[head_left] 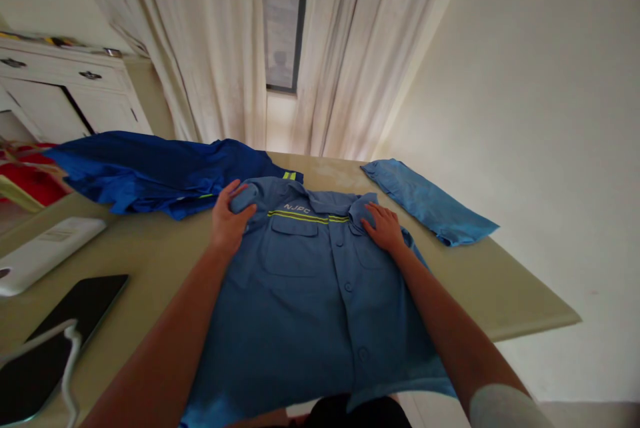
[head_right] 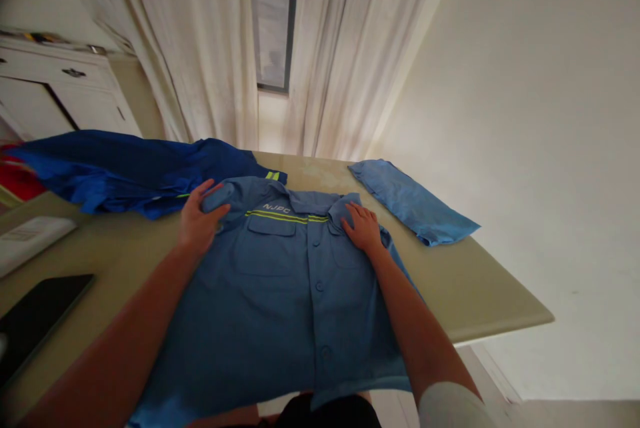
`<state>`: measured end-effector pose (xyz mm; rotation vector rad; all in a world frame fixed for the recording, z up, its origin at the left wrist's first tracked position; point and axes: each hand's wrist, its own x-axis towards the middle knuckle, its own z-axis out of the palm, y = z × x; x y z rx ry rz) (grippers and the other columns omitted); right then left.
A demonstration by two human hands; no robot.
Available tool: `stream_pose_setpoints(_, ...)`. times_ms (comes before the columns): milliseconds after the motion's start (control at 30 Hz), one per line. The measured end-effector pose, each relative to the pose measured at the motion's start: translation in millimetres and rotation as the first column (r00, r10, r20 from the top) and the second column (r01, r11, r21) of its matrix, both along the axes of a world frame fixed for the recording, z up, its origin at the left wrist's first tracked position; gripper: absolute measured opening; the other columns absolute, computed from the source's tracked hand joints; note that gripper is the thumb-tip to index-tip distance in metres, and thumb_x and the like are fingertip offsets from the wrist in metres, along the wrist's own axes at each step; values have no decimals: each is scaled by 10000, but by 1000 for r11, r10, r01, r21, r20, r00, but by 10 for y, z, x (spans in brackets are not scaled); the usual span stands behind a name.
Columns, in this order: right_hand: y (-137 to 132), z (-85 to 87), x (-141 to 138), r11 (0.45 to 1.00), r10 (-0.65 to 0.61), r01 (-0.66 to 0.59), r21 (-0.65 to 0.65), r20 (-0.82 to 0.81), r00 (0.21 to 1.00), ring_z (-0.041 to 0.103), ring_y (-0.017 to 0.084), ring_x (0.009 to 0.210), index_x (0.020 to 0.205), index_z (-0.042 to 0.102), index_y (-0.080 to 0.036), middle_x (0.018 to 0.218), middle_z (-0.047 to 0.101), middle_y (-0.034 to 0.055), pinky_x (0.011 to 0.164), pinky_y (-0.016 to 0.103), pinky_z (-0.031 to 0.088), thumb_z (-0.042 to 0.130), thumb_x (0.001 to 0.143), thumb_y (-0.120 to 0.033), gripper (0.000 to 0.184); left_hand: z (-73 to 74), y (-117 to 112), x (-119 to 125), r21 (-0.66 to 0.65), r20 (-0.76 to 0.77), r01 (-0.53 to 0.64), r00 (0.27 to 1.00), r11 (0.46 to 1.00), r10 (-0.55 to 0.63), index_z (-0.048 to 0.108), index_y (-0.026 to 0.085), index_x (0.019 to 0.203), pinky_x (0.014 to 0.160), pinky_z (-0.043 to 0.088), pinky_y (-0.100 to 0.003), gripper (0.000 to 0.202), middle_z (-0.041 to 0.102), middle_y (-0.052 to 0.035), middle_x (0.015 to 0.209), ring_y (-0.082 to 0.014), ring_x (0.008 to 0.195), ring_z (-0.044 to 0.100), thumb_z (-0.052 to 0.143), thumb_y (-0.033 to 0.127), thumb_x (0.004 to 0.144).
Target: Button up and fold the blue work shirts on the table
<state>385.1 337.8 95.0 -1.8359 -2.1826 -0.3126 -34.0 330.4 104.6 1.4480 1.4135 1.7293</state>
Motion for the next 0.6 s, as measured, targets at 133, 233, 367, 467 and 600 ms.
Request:
stream_pose_setpoints(133,43,192,-527,992,93,-87,96,-58,994,515,307,1334,1454,578,-182,1435,603,154,1148,466,363,416,1052,-346,464,18,-204,263,7,-533,385,782,923,-322,528,254,1485,1230,395,-456,763,604,-65,1483,-229,1396,543,486,10,764)
stream_pose_setpoints(233,281,234,-1120,956,291,-290,33,-194,937,559,251,1301,1435,588,-214,1384,645,121,1132,416,398,420,1066,-355,429,-42,-328,395,-138,-736,533,509,835,-447,517,297,1510,1225,396,-433,833,579,-40,1516,-197,1412,522,395,-54,765)
stream_pose_setpoints(367,697,155,-1773,936,262,-343,-79,-495,829,672,197,1170,1387,624,-230,1284,712,90,1023,338,489,208,1124,-404,522,-96,-386,422,-231,-804,537,364,811,-470,572,287,1452,1143,460,-420,743,652,-56,1414,-209,1293,605,395,-44,811)
stream_pose_setpoints(467,869,35,-1980,945,182,-309,-108,-610,771,709,206,1064,1371,628,-188,1182,743,93,945,316,520,332,1099,-503,510,-79,-378,397,-233,-833,471,355,851,-424,594,277,1396,1113,459,-426,664,644,-71,1373,-238,1254,600,480,-4,806)
stream_pose_setpoints(600,909,-93,-1974,949,228,-313,-36,-605,763,686,229,1077,1403,586,-157,1190,734,105,966,348,517,656,954,-372,503,-57,-346,329,-217,-873,262,378,940,-307,650,285,1283,1068,458,-481,557,625,-98,1311,-298,1203,586,584,68,774)
